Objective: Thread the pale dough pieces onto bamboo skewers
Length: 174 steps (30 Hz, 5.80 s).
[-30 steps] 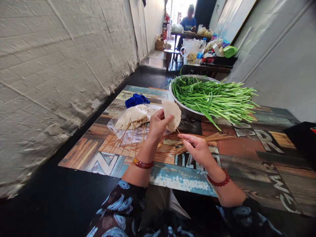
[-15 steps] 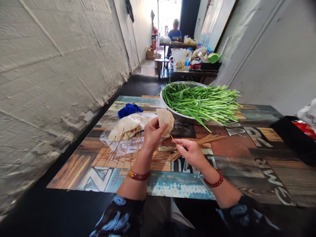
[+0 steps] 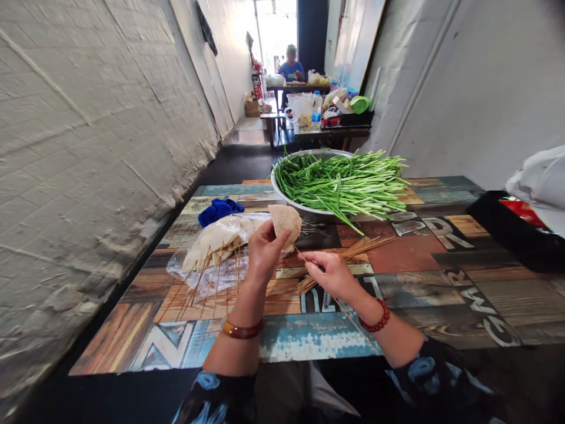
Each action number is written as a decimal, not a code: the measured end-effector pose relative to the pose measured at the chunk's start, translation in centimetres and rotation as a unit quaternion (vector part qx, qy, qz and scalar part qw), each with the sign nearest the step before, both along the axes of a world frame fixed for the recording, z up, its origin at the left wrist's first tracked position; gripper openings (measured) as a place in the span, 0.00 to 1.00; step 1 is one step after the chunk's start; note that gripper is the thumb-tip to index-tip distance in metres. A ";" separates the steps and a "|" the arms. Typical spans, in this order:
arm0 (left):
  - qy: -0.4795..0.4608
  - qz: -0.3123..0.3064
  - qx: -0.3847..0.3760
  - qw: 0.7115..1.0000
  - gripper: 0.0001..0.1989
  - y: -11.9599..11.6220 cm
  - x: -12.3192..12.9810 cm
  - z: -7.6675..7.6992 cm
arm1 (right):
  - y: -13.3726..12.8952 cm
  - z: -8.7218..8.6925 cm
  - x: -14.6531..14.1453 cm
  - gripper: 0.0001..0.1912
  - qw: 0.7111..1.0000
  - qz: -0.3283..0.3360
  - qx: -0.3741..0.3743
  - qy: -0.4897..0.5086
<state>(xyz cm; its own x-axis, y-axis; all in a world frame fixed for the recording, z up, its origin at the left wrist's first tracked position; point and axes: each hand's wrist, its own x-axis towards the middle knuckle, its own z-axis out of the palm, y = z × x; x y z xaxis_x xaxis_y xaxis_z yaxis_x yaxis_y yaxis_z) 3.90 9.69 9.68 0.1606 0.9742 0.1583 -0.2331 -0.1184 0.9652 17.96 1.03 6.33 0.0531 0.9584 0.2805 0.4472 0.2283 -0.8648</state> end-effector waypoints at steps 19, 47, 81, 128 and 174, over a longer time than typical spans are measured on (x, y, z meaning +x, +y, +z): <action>0.014 -0.024 0.000 1.000 0.20 -0.3 0.2 -0.2 | 0.6 -0.2 -0.2 0.15 0.999 -0.014 0.042 0.024; -0.124 -0.044 -0.136 0.982 0.25 0.1 -0.1 -0.4 | -0.4 0.7 0.1 0.20 0.998 0.038 0.050 0.001; -0.166 -0.097 -0.160 0.968 0.20 -0.5 0.0 -0.3 | -0.4 0.2 0.6 0.17 1.000 -0.002 -0.003 0.031; -0.140 -0.080 -0.099 0.982 0.20 -0.9 0.4 0.0 | -0.5 0.3 0.3 0.16 0.999 -0.006 -0.017 0.043; -0.144 -0.064 -0.101 0.982 0.19 -0.4 0.3 -0.5 | -0.8 1.1 0.0 0.29 0.942 0.049 -0.162 0.290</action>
